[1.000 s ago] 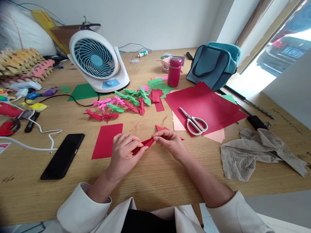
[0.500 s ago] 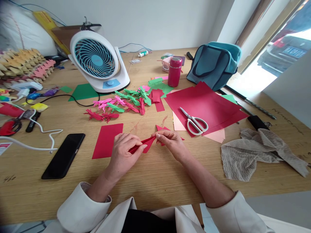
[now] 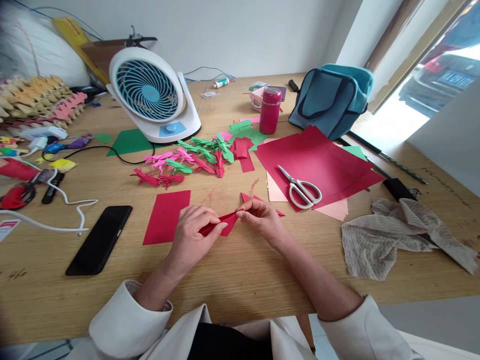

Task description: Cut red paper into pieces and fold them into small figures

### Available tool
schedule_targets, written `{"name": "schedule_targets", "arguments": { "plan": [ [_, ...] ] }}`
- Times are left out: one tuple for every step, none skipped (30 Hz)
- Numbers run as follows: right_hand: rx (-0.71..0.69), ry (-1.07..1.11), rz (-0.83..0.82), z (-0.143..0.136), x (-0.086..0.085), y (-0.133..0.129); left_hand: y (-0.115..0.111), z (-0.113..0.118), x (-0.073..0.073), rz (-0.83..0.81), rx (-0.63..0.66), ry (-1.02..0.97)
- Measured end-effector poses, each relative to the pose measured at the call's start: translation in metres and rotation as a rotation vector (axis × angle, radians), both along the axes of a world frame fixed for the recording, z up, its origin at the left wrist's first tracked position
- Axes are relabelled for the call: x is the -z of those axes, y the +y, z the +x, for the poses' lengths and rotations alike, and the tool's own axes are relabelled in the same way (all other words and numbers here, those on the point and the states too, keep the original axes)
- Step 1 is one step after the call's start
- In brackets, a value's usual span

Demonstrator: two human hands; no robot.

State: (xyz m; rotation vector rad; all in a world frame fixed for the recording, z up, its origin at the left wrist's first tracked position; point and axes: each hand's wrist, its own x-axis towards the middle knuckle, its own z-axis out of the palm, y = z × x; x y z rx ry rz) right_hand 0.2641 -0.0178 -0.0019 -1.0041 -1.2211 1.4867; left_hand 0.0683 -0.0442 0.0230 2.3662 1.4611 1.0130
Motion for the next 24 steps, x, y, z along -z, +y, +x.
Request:
{"name": "schedule_targets", "arguments": {
  "plan": [
    [0.001,0.002,0.001,0.0,-0.0001,-0.0001,0.0,0.0,0.0002,-0.004,0.0,-0.001],
    [-0.001,0.008,0.0,-0.0001,-0.0004,-0.0004,0.0,0.0,0.0006,-0.007,-0.002,-0.002],
    [-0.003,0.016,-0.005,-0.0002,-0.0009,-0.0006,0.0001,-0.0001,0.001,-0.011,-0.004,-0.002],
    [-0.004,0.023,-0.011,-0.0003,-0.0014,-0.0009,0.0002,-0.0003,0.0014,-0.015,-0.008,-0.003],
    [-0.001,0.029,-0.019,-0.0004,-0.0018,-0.0012,0.0004,-0.0005,0.0018,-0.02,-0.01,-0.004],
    [0.005,0.031,-0.026,-0.0004,-0.0021,-0.0014,0.0006,-0.0009,0.0021,-0.027,-0.014,-0.006],
    [0.012,0.03,-0.031,-0.0003,-0.0022,-0.0016,0.0008,-0.0012,0.0022,-0.037,-0.017,-0.006],
    [0.019,0.026,-0.035,-0.0001,-0.002,-0.0018,0.0009,-0.0016,0.0021,-0.045,-0.021,-0.007],
    [0.025,0.019,-0.038,0.0001,-0.0016,-0.0018,0.0011,-0.002,0.0018,-0.05,-0.027,-0.01],
    [0.029,0.011,-0.04,0.0005,-0.0012,-0.0017,0.0013,-0.0023,0.0014,-0.055,-0.034,-0.013],
    [0.031,0.002,-0.043,0.0008,-0.0006,-0.0015,0.0014,-0.0026,0.001,-0.059,-0.04,-0.017],
    [0.031,-0.009,-0.047,0.001,-0.0001,-0.0013,0.0016,-0.0028,0.0008,-0.063,-0.046,-0.021],
    [0.03,-0.018,-0.051,0.0012,0.0003,-0.0009,0.0018,-0.0029,0.0006,-0.069,-0.052,-0.026],
    [0.028,-0.024,-0.054,0.0012,0.0005,-0.0006,0.002,-0.003,0.0007,-0.076,-0.058,-0.031],
    [0.023,-0.027,-0.054,0.0011,0.0007,-0.0003,0.0023,-0.0031,0.001,-0.084,-0.065,-0.035],
    [0.017,-0.028,-0.048,0.0008,0.0007,0.0,0.0025,-0.0032,0.0014,-0.09,-0.071,-0.039],
    [0.012,-0.024,-0.036,0.0004,0.0007,0.0002,0.0028,-0.0033,0.002,-0.094,-0.077,-0.042],
    [0.007,-0.02,-0.018,-0.0001,0.0008,0.0003,0.003,-0.0034,0.0026,-0.098,-0.08,-0.042],
    [0.002,-0.015,0.005,-0.0005,0.0009,0.0003,0.0032,-0.0036,0.0032,-0.102,-0.082,-0.04],
    [-0.001,-0.015,0.03,-0.0009,0.0012,0.0002,0.0034,-0.0038,0.0037,-0.107,-0.08,-0.037],
    [-0.005,-0.02,0.055,-0.0011,0.0016,0.0002,0.0036,-0.0039,0.0042,-0.113,-0.078,-0.033],
    [-0.009,-0.031,0.079,-0.0011,0.0023,0.0,0.0038,-0.0041,0.0046,-0.121,-0.073,-0.03],
    [-0.016,-0.049,0.099,-0.001,0.003,-0.0001,0.0039,-0.0043,0.005,-0.129,-0.069,-0.027],
    [-0.022,-0.071,0.116,-0.0006,0.0036,-0.0003,0.0041,-0.0044,0.0053,-0.138,-0.063,-0.022]
  ]
}}
